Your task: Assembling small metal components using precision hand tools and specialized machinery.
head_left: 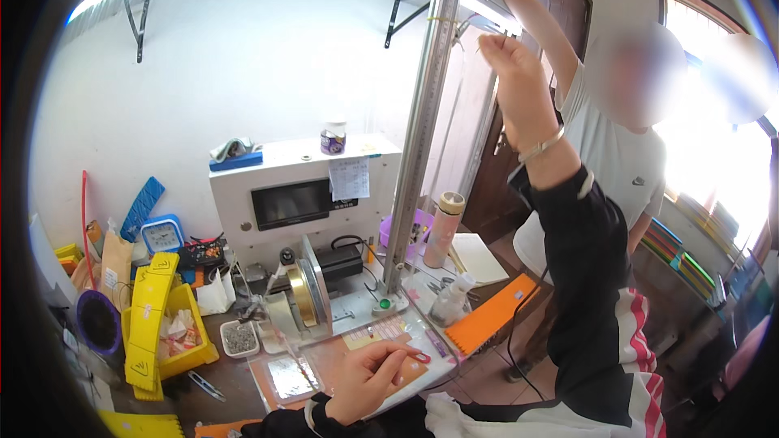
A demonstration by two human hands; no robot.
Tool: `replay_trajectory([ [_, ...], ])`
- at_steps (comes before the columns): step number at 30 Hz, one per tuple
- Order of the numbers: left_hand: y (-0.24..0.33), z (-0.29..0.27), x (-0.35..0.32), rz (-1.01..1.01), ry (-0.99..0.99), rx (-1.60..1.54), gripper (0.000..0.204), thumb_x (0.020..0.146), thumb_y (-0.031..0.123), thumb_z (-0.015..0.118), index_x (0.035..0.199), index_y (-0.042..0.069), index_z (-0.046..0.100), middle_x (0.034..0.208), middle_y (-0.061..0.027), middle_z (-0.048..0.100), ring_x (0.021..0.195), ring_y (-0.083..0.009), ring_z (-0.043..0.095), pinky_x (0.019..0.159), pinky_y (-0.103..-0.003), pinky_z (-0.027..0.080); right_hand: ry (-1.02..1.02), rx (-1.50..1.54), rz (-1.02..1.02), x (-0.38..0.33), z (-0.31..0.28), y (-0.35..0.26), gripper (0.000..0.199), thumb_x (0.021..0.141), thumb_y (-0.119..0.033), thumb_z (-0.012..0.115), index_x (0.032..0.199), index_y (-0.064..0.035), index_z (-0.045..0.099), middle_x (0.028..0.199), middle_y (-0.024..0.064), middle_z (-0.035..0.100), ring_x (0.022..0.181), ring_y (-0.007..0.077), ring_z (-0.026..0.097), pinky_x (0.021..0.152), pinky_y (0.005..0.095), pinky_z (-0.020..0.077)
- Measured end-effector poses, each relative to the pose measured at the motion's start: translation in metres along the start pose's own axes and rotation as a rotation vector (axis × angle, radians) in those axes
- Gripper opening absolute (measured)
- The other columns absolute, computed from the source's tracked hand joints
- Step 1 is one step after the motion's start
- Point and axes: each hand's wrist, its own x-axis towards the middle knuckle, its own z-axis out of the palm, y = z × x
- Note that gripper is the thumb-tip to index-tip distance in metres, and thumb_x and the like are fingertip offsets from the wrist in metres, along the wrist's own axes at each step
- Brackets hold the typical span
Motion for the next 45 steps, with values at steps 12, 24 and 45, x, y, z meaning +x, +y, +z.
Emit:
replay_trajectory([
  [12, 0.01, -0.047, -0.04, 0.035, 0.24, 0.054, 0.02, 0.103, 0.015, 0.053, 0.106, 0.002, 0.068, 0.067, 0.0051, 0.05, 0.058, -0.0027, 0.046, 0.054, -0.019, 0.035, 0.119, 0.036, 0.175, 0.113, 0.029, 0.026, 0.033, 0.094, -0.028, 0.069, 0.109, 0.0007, 0.07, 0.1, 0.0014, 0.064, 0.098, 0.0102, 0.052, 0.085, 0.0287, 0.0405],
  [24, -0.01, -0.059, -0.05, 0.029, 0.207, 0.074, 0.02, 0.102, 0.015, 0.054, 0.101, 0.003, 0.069, 0.069, 0.0045, 0.052, 0.056, -0.0026, 0.044, 0.05, -0.019, 0.034, 0.162, 0.309, 0.402, 0.103, 0.045, 0.008, 0.024, 0.088, -0.036, 0.074, 0.104, -0.0192, 0.067, 0.101, -0.004, 0.061, 0.096, 0.0117, 0.047, 0.094, 0.0361, 0.0321],
  [45, -0.009, -0.051, -0.057, -0.2, 0.108, 0.256, 0.021, 0.1, 0.01, 0.056, 0.102, -0.003, 0.072, 0.066, 0.0021, 0.057, 0.062, -0.0042, 0.051, 0.057, -0.021, 0.039, 0.287, 0.218, 0.091, 0.003, 0.032, 0.014, 0.024, 0.092, -0.019, 0.066, 0.107, -0.001, 0.064, 0.094, 0.0042, 0.065, 0.078, 0.0104, 0.058, 0.07, 0.0238, 0.0456],
])
